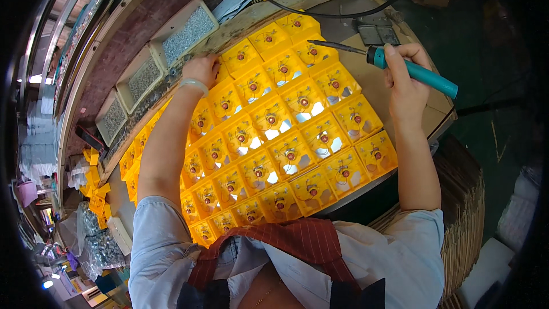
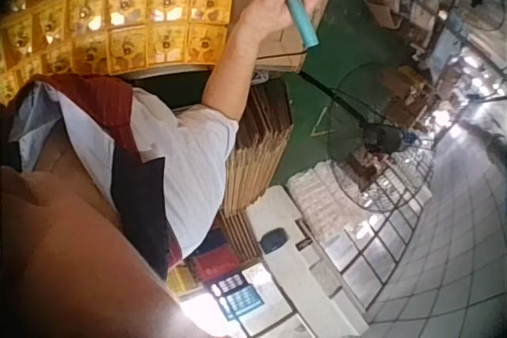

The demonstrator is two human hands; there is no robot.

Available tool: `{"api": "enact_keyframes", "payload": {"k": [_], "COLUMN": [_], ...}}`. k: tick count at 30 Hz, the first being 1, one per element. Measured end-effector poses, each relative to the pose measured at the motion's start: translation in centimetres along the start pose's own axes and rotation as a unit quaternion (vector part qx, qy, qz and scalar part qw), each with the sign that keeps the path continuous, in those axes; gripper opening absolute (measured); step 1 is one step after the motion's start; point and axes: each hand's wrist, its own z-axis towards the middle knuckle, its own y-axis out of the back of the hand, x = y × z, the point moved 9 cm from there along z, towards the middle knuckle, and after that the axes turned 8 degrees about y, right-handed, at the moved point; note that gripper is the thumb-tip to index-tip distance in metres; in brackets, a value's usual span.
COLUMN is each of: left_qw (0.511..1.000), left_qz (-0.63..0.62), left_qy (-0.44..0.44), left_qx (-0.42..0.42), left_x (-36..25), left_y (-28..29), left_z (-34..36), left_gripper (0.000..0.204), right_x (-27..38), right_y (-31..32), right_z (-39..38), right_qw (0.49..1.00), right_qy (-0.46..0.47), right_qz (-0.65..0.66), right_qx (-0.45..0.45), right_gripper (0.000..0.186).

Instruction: The person solders components inside a grid of plastic housings using a soldering iron, then presses the components into the housings by hand.

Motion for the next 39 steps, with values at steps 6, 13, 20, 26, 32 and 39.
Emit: {"api": "enact_keyframes", "payload": {"k": [6,13,20,26,32,39], "left_qw": [0.989,0.908,0.891,0.935,0.936,0.928], "left_qz": [-0.058,-0.417,-0.453,-0.347,-0.346,-0.367], "left_qy": [-0.111,0.024,-0.005,-0.045,-0.065,-0.068], "left_qx": [-0.084,-0.007,0.041,0.048,0.011,0.004], "left_x": [-1.0,0.8,-1.3,-1.7,-1.6,-1.2], "left_y": [2.7,-1.0,-4.1,-4.5,-4.5,-5.3], "left_z": [-0.2,3.6,5.0,4.9,5.2,5.6], "left_gripper": [0.015,0.011,0.012,0.009,0.008,0.008], "right_x": [-3.5,-8.0,-11.5,-14.4,-16.4,-17.6], "right_y": [-1.5,-8.4,-13.7,-16.4,-18.1,-19.0], "right_z": [2.3,2.3,2.9,2.4,1.9,1.5], "right_qw": [1.000,0.997,0.991,0.987,0.982,0.979], "right_qy": [-0.007,-0.053,-0.044,-0.038,-0.043,-0.085], "right_qz": [0.000,0.016,0.001,-0.024,-0.023,-0.037], "right_qx": [0.023,0.047,0.129,0.152,0.185,0.184], "right_gripper": [0.015,0.015,0.017,0.018,0.019,0.022]}}
